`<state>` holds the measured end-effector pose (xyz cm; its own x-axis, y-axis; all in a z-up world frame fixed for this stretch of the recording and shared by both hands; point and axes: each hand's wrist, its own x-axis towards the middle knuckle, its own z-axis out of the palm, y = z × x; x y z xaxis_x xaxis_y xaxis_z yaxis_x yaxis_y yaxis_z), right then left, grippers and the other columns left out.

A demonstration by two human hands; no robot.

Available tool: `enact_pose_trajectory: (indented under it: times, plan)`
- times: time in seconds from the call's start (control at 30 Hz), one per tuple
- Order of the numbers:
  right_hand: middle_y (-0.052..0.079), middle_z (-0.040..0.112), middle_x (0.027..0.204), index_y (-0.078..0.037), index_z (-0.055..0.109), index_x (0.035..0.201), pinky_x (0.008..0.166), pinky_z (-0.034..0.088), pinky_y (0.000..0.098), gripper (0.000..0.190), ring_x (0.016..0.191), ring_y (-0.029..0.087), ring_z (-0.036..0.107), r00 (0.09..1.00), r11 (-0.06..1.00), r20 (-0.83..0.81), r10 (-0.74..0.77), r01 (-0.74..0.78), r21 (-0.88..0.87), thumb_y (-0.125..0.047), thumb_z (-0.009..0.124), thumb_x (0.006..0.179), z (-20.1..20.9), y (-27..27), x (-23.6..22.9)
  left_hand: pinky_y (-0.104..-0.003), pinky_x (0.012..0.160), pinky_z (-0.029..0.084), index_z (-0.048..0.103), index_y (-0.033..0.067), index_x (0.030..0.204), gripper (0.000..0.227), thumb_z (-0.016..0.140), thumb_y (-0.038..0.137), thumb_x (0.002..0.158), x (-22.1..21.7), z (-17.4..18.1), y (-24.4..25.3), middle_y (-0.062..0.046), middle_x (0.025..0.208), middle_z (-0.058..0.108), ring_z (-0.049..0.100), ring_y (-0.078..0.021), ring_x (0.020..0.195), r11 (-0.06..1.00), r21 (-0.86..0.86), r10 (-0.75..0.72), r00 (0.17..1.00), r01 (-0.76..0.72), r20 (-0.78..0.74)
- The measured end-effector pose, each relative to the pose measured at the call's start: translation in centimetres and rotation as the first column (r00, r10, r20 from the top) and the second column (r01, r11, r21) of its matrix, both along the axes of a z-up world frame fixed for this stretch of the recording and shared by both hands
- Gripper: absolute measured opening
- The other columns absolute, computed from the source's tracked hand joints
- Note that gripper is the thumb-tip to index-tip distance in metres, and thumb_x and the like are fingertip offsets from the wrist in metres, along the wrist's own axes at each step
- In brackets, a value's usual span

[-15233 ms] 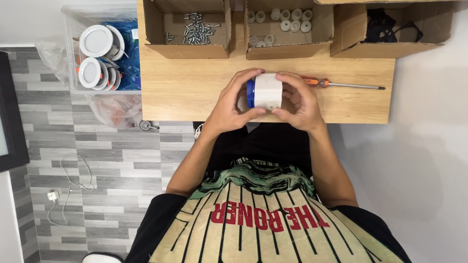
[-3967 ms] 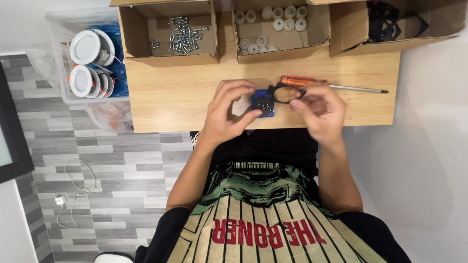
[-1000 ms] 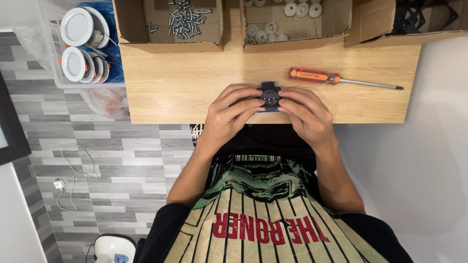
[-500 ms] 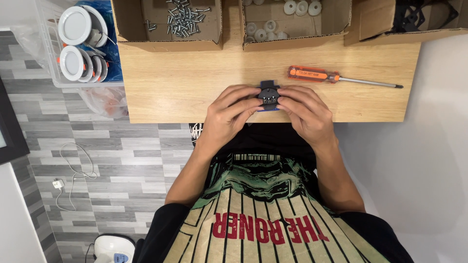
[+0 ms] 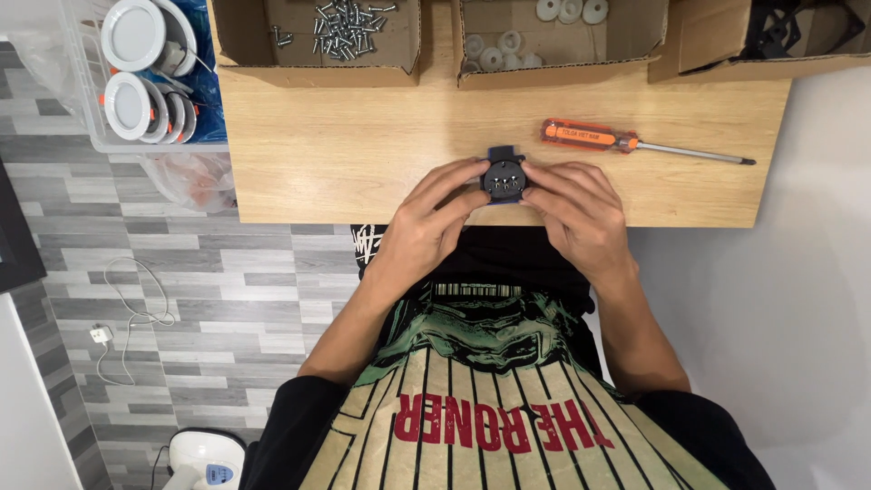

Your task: The person assembles a small electrical component by placing a black rubber gasket onto a blue plastic housing, then attaching a white plastic cover. They secure the assembly by inserting and tightening four screws with an orange-handled screwdriver.

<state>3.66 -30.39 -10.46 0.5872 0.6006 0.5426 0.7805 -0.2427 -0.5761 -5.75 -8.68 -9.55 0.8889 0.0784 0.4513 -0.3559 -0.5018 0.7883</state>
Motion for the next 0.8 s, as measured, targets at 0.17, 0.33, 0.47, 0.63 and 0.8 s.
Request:
enact_pose_trajectory:
  times: [0.17, 0.33, 0.47, 0.63, 0.8]
  plan:
    - [0.022, 0.085, 0.116, -0.004, 0.084, 0.098, 0.089, 0.063, 0.0509, 0.012, 0.098, 0.037, 0.082, 1.000, 1.000, 0.003, 0.011, -0.011, -0.025, -0.002, 0.076, 0.107, 0.0, -0.1, 0.1, -0.054, 0.107, 0.063, 0.081, 0.0024, 0.107, 0.018, 0.065, -0.006, 0.106, 0.0, -0.8, -0.2, -0.019, 0.132, 0.075, 0.072, -0.0408, 0.127, 0.999, 0.044, 0.006, 0.999, -0.007, 0.039]
    - [0.021, 0.084, 0.119, -0.003, 0.084, 0.095, 0.090, 0.063, 0.0516, 0.014, 0.097, 0.036, 0.081, 1.000, 0.999, 0.001, 0.021, -0.021, -0.036, 0.000, 0.076, 0.106, 0.3, -0.3, 0.3, -0.052, 0.107, 0.062, 0.081, 0.0035, 0.106, 0.018, 0.065, -0.005, 0.107, -0.2, -1.4, -0.1, -0.018, 0.133, 0.075, 0.072, -0.0386, 0.128, 0.996, 0.094, 0.003, 1.000, -0.006, 0.030]
    - [0.020, 0.084, 0.121, -0.004, 0.084, 0.093, 0.092, 0.063, 0.0528, 0.017, 0.099, 0.036, 0.081, 0.999, 0.997, 0.006, 0.047, -0.046, -0.061, 0.001, 0.074, 0.107, 0.8, -0.5, 0.4, -0.047, 0.105, 0.062, 0.080, 0.0058, 0.106, 0.020, 0.063, -0.005, 0.108, -0.3, -1.4, 0.0, -0.015, 0.134, 0.074, 0.072, -0.0349, 0.128, 0.989, 0.150, 0.003, 1.000, -0.005, 0.013]
    - [0.020, 0.083, 0.119, -0.004, 0.084, 0.094, 0.094, 0.063, 0.0539, 0.020, 0.097, 0.036, 0.081, 0.996, 0.993, 0.060, 0.066, -0.060, -0.103, 0.002, 0.072, 0.108, 1.4, -0.5, 0.5, -0.044, 0.099, 0.062, 0.079, 0.0070, 0.105, 0.020, 0.064, -0.004, 0.108, -0.3, -1.2, 0.2, -0.014, 0.133, 0.074, 0.073, -0.0332, 0.126, 0.981, 0.195, -0.008, 1.000, 0.008, 0.001]
    - [0.017, 0.082, 0.126, -0.006, 0.085, 0.099, 0.100, 0.061, 0.0533, 0.018, 0.101, 0.034, 0.080, 0.994, 0.989, 0.054, 0.099, -0.092, -0.112, -0.003, 0.071, 0.110, 0.2, -1.4, 0.8, -0.045, 0.100, 0.060, 0.078, 0.0086, 0.106, 0.010, 0.070, 0.003, 0.108, -0.4, -0.3, 0.3, -0.013, 0.136, 0.072, 0.074, -0.0341, 0.124, 0.988, 0.147, -0.033, 0.998, 0.041, -0.055]
